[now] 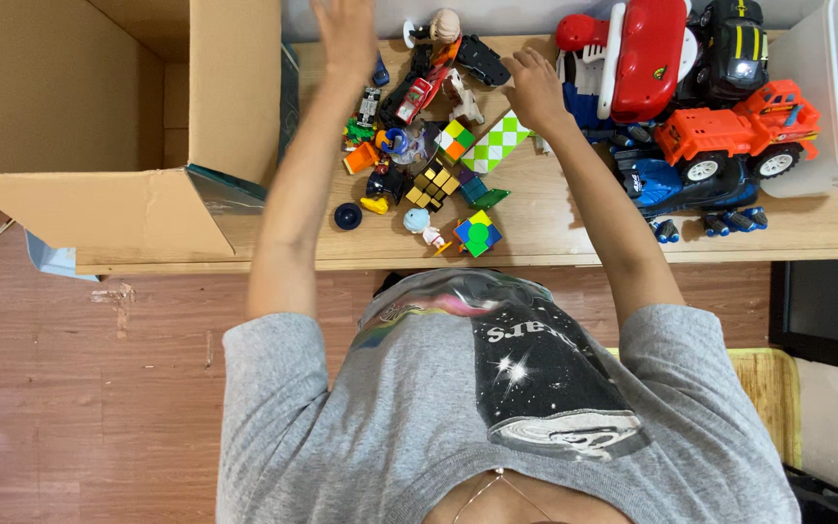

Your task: The person picks up toy cars, a toy horse, and small plastic figures one at a time, looks at them, and places them into a cardboard box.

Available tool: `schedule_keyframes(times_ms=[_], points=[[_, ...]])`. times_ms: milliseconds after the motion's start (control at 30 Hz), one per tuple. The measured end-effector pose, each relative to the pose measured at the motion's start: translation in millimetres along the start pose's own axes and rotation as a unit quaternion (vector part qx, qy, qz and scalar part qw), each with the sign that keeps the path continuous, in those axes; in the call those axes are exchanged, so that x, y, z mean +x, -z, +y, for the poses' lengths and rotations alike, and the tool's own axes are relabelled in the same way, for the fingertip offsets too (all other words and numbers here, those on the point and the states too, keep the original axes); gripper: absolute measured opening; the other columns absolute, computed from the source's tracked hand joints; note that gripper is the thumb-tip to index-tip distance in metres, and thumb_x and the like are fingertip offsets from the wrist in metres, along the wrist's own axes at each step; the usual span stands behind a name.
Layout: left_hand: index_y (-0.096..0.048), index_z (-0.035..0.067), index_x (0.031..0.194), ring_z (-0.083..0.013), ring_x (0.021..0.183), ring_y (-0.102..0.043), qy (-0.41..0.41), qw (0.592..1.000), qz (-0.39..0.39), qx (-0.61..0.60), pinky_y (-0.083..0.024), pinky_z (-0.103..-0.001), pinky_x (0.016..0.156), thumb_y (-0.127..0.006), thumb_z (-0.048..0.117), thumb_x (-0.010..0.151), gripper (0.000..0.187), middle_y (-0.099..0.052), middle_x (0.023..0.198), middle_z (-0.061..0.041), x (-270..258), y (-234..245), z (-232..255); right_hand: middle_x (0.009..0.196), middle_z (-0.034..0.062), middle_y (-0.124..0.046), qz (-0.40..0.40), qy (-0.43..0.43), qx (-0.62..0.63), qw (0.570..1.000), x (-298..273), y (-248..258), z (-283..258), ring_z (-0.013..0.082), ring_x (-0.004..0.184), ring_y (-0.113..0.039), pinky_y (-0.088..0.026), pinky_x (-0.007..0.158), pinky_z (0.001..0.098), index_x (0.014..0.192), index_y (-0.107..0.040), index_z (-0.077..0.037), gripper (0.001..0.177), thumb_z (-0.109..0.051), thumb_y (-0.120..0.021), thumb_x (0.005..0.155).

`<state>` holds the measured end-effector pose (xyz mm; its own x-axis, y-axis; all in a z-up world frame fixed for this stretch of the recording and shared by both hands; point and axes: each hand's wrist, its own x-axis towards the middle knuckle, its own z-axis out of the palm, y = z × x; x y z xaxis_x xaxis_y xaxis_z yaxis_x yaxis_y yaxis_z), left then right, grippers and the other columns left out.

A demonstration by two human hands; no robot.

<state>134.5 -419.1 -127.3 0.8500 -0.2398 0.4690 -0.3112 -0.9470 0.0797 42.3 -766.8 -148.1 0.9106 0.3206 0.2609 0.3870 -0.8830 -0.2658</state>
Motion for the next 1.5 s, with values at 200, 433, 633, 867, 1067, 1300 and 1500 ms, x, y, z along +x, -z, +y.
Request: schedule_keyframes(times_ms=[200, 433, 633, 867, 1067, 1300, 1500], points=[[-0.048, 0.002, 0.149, -0.0423, 0.154, -0.010, 0.018, 0.991, -0.126, -0.044, 0.003, -0.071, 0.120, -0.069, 0.004, 0.087, 0.066, -0.022, 0.163, -0.030, -30, -17, 67, 0.138, 0.0194, -0.061, -0.047, -0.018, 0.001, 0.999, -22, -16, 17, 0.0392, 0.137, -0.049, -0.039, 0.114, 0.0485, 0.135, -0.064, -0.006, 0.051, -0.010, -0.078, 0.087], [-0.052, 0.004, 0.142, -0.0397, 0.146, -0.026, 0.008, 0.983, -0.130, -0.126, -0.002, -0.074, 0.117, -0.076, 0.022, 0.089, 0.061, -0.044, 0.149, -0.023, -57, -37, 122, 0.134, 0.0208, -0.062, -0.068, 0.001, -0.011, 0.998, -30, -55, 11, 0.0381, 0.131, -0.051, -0.038, 0.112, 0.0513, 0.124, -0.064, 0.000, 0.047, -0.024, -0.078, 0.086], [-0.058, 0.006, 0.133, -0.0347, 0.132, -0.044, 0.016, 0.981, -0.145, -0.127, -0.011, -0.076, 0.115, -0.079, 0.021, 0.086, 0.053, -0.057, 0.129, -0.015, -64, -39, 139, 0.110, 0.0191, -0.070, -0.084, -0.042, 0.037, 0.995, -19, -77, -19, 0.0358, 0.118, -0.061, -0.024, 0.110, 0.0731, 0.121, -0.065, -0.007, 0.027, -0.022, -0.071, 0.100], [-0.059, 0.013, 0.141, -0.0310, 0.132, -0.052, 0.011, 0.952, -0.120, -0.281, -0.025, -0.063, 0.123, -0.072, 0.009, 0.095, 0.048, -0.059, 0.132, -0.010, -58, -39, 137, 0.101, 0.0147, -0.073, -0.021, -0.084, 0.214, 0.973, -27, -77, -5, 0.0308, 0.096, -0.071, -0.047, 0.102, 0.0503, 0.123, -0.061, -0.005, 0.032, 0.000, -0.068, 0.091], [-0.045, 0.008, 0.155, -0.0282, 0.149, -0.045, -0.041, 0.873, -0.025, -0.486, -0.035, -0.047, 0.126, -0.066, 0.005, 0.107, 0.053, -0.050, 0.157, -0.014, -24, -38, 137, 0.115, 0.0122, -0.074, 0.048, -0.045, 0.443, 0.894, -18, -38, 32, 0.0185, 0.107, -0.071, -0.057, 0.091, 0.0319, 0.131, -0.053, 0.002, 0.032, 0.010, -0.056, 0.100], [-0.042, 0.006, 0.155, -0.0247, 0.146, -0.053, -0.038, 0.732, -0.046, -0.679, -0.047, -0.038, 0.120, -0.065, 0.017, 0.109, 0.053, -0.054, 0.155, -0.014, 13, -45, 165, 0.127, 0.0039, -0.068, 0.007, 0.014, 0.610, 0.792, -9, 39, 60, 0.0137, 0.117, -0.068, -0.060, 0.099, 0.0312, 0.145, -0.050, -0.003, 0.034, -0.002, -0.052, 0.110], [-0.044, 0.008, 0.155, -0.0198, 0.139, -0.056, -0.055, 0.655, -0.089, -0.749, -0.050, -0.035, 0.113, -0.067, 0.025, 0.112, 0.052, -0.059, 0.149, -0.010, 44, -28, 192, 0.130, 0.0023, -0.068, -0.009, 0.018, 0.615, 0.788, 4, 89, 74, 0.0132, 0.120, -0.066, -0.058, 0.105, 0.0326, 0.144, -0.055, -0.003, 0.031, -0.009, -0.053, 0.113]])
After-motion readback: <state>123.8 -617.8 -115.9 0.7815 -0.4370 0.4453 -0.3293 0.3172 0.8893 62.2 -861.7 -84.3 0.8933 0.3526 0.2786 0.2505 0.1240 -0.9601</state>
